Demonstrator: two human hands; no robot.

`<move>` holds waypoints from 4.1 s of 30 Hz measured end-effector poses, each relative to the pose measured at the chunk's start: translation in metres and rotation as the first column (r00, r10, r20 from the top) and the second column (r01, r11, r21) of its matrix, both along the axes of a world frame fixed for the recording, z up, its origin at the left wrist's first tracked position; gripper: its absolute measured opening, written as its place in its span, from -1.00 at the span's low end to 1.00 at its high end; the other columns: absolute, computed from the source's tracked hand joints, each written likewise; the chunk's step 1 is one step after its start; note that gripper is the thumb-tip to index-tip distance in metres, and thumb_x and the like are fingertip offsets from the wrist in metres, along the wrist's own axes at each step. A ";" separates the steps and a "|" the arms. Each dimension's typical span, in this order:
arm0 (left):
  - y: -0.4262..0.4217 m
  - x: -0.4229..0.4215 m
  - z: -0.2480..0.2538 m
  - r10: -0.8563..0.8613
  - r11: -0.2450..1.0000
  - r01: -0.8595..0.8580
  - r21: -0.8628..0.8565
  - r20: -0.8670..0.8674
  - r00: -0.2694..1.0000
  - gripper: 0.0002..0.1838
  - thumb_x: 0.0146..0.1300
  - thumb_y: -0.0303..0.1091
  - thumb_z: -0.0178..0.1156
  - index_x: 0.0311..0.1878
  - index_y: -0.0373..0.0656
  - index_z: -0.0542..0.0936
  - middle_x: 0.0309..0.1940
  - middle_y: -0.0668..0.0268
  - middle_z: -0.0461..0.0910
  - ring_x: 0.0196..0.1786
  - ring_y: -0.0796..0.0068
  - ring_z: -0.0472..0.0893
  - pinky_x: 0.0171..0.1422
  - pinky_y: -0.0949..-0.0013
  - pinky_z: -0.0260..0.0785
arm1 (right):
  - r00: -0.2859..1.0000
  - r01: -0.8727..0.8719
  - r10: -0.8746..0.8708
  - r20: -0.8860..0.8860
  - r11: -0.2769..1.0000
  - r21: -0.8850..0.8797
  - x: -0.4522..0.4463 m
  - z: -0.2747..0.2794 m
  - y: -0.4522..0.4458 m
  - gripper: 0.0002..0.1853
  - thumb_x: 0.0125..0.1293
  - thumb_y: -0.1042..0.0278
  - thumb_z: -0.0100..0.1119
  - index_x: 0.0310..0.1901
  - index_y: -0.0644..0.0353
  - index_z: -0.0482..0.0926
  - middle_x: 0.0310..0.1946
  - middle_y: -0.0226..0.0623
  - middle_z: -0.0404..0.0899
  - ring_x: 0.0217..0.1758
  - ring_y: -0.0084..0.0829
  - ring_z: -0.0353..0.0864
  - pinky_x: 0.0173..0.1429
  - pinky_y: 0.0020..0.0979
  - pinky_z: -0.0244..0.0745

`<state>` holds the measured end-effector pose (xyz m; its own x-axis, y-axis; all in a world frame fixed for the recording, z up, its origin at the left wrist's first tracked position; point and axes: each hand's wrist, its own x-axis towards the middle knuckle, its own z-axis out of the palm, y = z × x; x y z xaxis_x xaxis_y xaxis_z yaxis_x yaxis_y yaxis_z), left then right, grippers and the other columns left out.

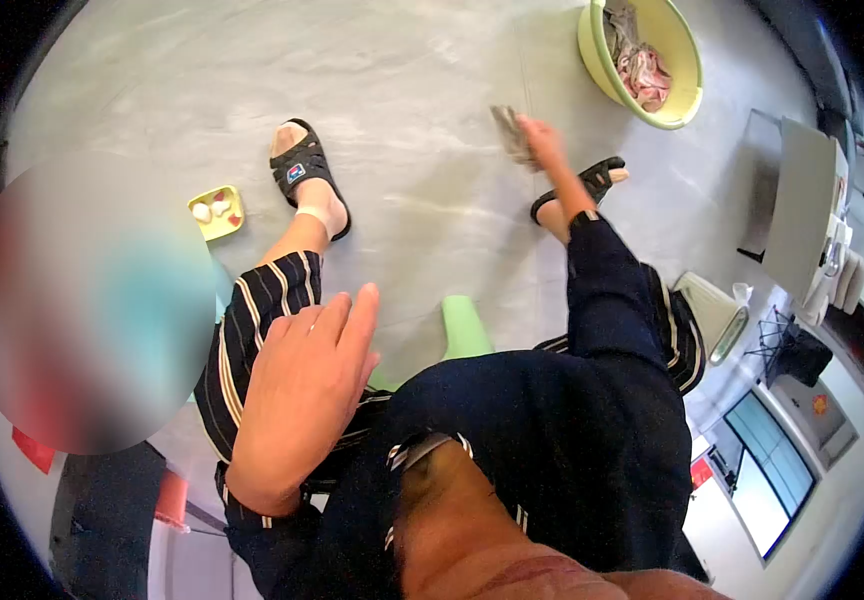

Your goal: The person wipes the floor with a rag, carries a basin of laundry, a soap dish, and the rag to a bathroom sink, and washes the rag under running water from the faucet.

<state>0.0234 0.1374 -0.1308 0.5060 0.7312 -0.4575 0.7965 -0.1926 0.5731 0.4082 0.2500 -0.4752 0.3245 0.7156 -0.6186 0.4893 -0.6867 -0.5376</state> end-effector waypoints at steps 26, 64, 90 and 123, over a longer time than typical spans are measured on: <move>0.012 0.053 0.000 -0.174 0.984 0.165 -0.069 -0.149 0.973 -0.45 0.05 -0.39 0.24 0.14 -0.27 0.35 -0.18 0.17 0.48 -0.11 0.21 0.50 -0.04 0.21 0.32 | 0.064 -0.718 0.891 0.449 0.354 -0.600 0.046 -0.077 -0.095 -0.83 0.14 0.26 0.10 -0.37 -0.02 0.70 -0.30 -0.33 0.67 -0.17 -0.30 0.64 -0.19 -0.24 0.50; -0.010 0.037 -0.009 -0.131 0.990 0.135 0.039 -0.085 0.988 -0.54 0.07 -0.43 0.19 0.08 -0.26 0.40 -0.25 0.13 0.52 -0.19 0.10 0.54 -0.12 0.14 0.38 | 0.936 -0.249 0.219 -0.274 0.965 -0.078 -0.032 -0.010 -0.208 -0.65 0.33 0.48 -0.07 0.14 0.05 0.44 -0.11 -0.32 0.61 -0.13 -0.26 0.60 -0.02 -0.19 0.47; -0.077 0.017 -0.012 0.197 0.977 -0.192 0.095 -0.049 0.979 -0.58 0.24 -0.30 0.15 0.16 -0.20 0.46 -0.06 0.03 0.59 -0.02 0.17 0.60 0.06 0.26 0.43 | -0.076 0.666 -0.323 -0.943 0.688 -0.289 -0.014 0.065 -0.262 -0.55 0.36 0.03 -0.14 0.09 0.18 0.45 0.05 -0.23 0.52 0.06 -0.20 0.52 0.15 -0.17 0.42; -0.121 -0.129 -0.010 0.434 0.886 -0.453 -0.101 -0.164 0.886 -0.48 0.14 -0.39 0.25 0.21 -0.16 0.41 -0.10 0.05 0.58 -0.15 0.19 0.61 -0.03 0.26 0.44 | 0.915 0.041 0.126 0.384 0.916 -0.399 -0.051 -0.090 -0.263 -0.31 0.24 0.08 -0.01 0.31 0.34 0.13 0.29 0.15 0.09 0.26 0.19 0.13 0.19 0.33 0.07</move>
<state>-0.1056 0.0164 -0.1410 0.0707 0.7925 -0.6058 0.8512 0.2687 0.4508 0.3570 -0.0132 -0.5652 0.5749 0.4603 -0.6765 0.6352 -0.7722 0.0143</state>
